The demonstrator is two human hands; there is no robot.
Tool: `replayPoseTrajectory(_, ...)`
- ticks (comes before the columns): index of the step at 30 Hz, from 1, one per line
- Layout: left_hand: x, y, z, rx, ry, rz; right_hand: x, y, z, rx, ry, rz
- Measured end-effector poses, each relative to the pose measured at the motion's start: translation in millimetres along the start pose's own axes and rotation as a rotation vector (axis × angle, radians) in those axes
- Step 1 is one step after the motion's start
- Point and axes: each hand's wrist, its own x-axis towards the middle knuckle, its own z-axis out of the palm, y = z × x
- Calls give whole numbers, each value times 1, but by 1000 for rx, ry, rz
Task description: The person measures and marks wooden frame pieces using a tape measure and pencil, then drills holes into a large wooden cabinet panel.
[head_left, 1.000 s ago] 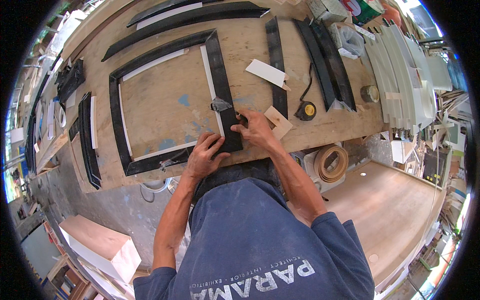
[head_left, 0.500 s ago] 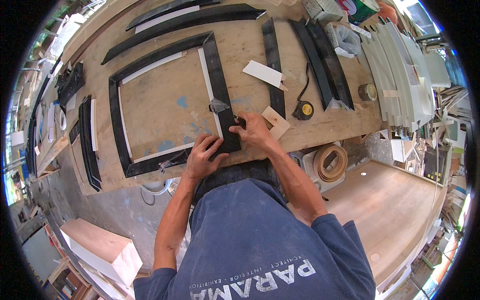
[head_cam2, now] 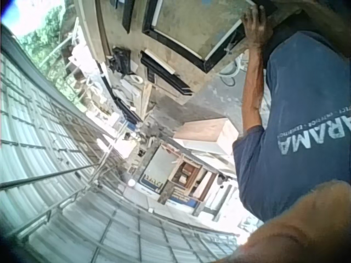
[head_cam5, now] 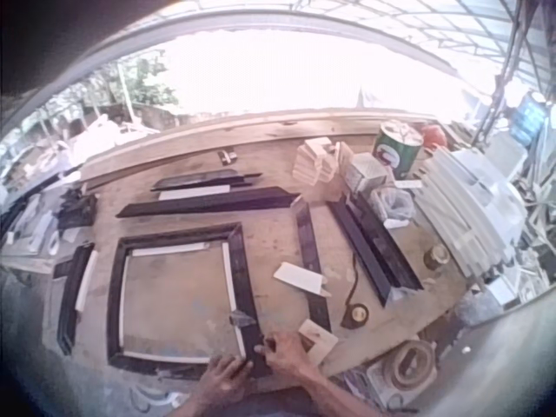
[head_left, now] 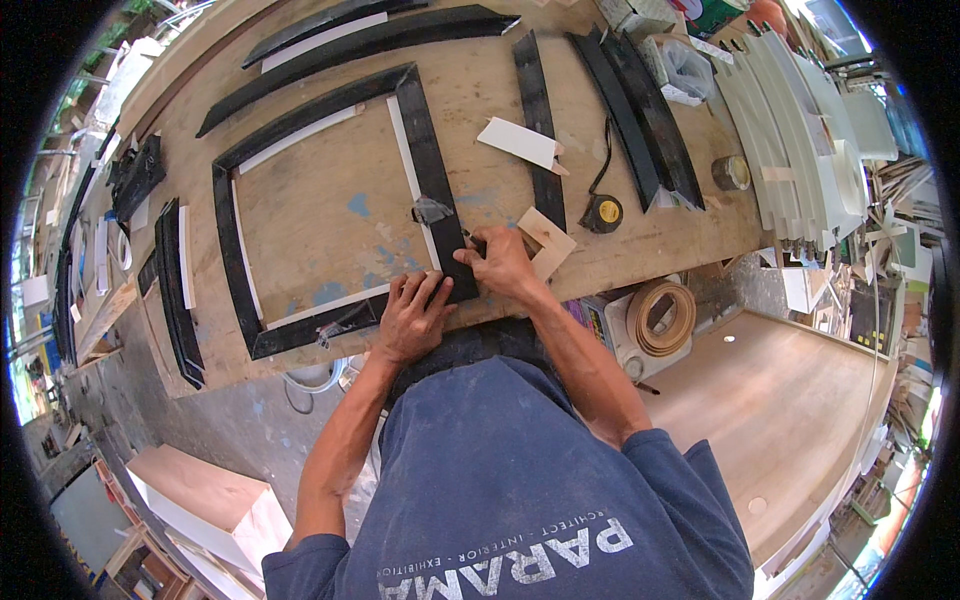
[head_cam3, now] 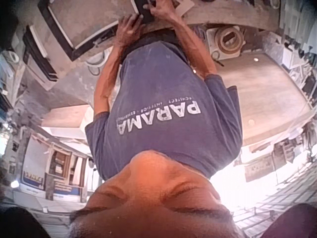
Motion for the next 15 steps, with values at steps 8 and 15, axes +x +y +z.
replayPoseTrajectory(8,-4,3,4,102,-79,18,-3,-4,1,42,-11,127)
replayPoseTrajectory(15,-5,9,4,110,-86,-5,-7,2,8,15,-2,129)
